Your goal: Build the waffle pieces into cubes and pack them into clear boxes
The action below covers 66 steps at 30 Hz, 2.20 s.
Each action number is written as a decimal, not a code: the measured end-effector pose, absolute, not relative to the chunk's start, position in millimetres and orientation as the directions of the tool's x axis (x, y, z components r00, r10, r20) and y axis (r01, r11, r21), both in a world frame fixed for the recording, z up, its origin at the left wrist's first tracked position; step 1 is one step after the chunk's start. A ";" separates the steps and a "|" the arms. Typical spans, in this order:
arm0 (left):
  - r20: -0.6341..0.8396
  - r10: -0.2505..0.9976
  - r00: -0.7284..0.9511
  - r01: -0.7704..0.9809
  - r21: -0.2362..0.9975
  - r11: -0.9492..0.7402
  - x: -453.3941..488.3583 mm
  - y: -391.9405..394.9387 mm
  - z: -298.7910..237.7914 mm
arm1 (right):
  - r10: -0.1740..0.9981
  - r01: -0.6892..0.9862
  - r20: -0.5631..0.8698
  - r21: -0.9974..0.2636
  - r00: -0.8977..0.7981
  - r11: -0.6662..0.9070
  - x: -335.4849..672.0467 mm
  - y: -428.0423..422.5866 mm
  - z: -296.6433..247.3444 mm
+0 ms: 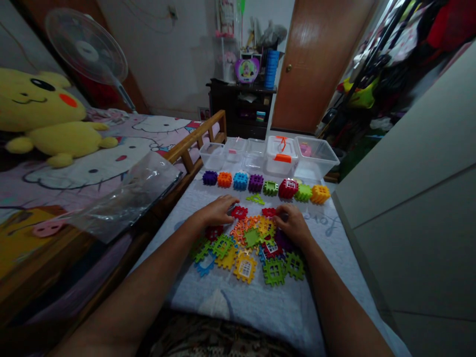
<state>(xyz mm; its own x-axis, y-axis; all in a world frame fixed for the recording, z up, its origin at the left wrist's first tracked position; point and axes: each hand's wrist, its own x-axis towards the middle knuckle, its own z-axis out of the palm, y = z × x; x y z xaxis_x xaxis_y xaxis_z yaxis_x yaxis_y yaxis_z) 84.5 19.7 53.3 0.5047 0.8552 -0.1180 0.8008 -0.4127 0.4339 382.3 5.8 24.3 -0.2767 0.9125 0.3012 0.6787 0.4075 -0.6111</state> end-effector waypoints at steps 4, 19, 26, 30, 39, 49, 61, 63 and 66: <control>-0.141 0.858 0.493 0.818 0.411 -0.402 89.0 23.5 51.7 | 0.920 0.735 0.290 -0.558 -0.263 0.386 391.5 8.9 18.7; -0.192 0.850 0.491 0.819 0.433 -0.375 90.2 37.7 48.6 | 0.931 0.856 0.186 -0.368 -0.314 0.362 398.9 17.4 -1.4; -0.008 0.930 0.368 0.824 0.466 -0.322 110.2 41.1 56.6 | 0.931 0.763 0.261 -0.538 -0.255 0.359 401.7 16.5 8.3; 0.018 0.922 0.386 0.819 0.454 -0.352 149.9 40.2 67.4 | 0.927 0.684 0.345 -0.641 -0.148 0.348 403.9 15.2 16.0; -0.001 0.876 0.482 0.744 0.529 -0.408 193.0 40.0 53.6 | 0.925 0.649 0.369 -0.682 -0.093 0.337 407.3 15.4 17.0; -0.010 0.951 0.311 0.749 0.618 -0.238 71.5 26.9 50.8 | 0.931 0.803 0.299 -0.489 -0.211 0.340 394.7 20.1 3.5; 0.051 0.995 0.084 0.584 0.807 -0.091 32.0 14.0 20.4 | 0.955 0.875 0.197 -0.392 -0.223 0.285 389.7 16.3 7.5; 0.076 0.993 0.094 0.601 0.791 -0.117 37.6 14.8 18.1 | 0.955 0.867 0.188 -0.405 -0.231 0.290 391.1 16.5 7.6; 0.115 0.988 0.107 0.626 0.764 -0.156 41.8 14.9 14.6 | 0.953 0.857 0.183 -0.420 -0.244 0.300 393.0 15.6 9.8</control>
<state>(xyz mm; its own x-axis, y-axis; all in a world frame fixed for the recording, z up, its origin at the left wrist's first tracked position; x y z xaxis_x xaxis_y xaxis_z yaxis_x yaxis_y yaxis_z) 41.8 14.9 14.6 0.1065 0.9876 0.1150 0.6263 -0.1565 0.7637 393.0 15.6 9.8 -0.2435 0.9525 0.1828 0.8567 0.2996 -0.4199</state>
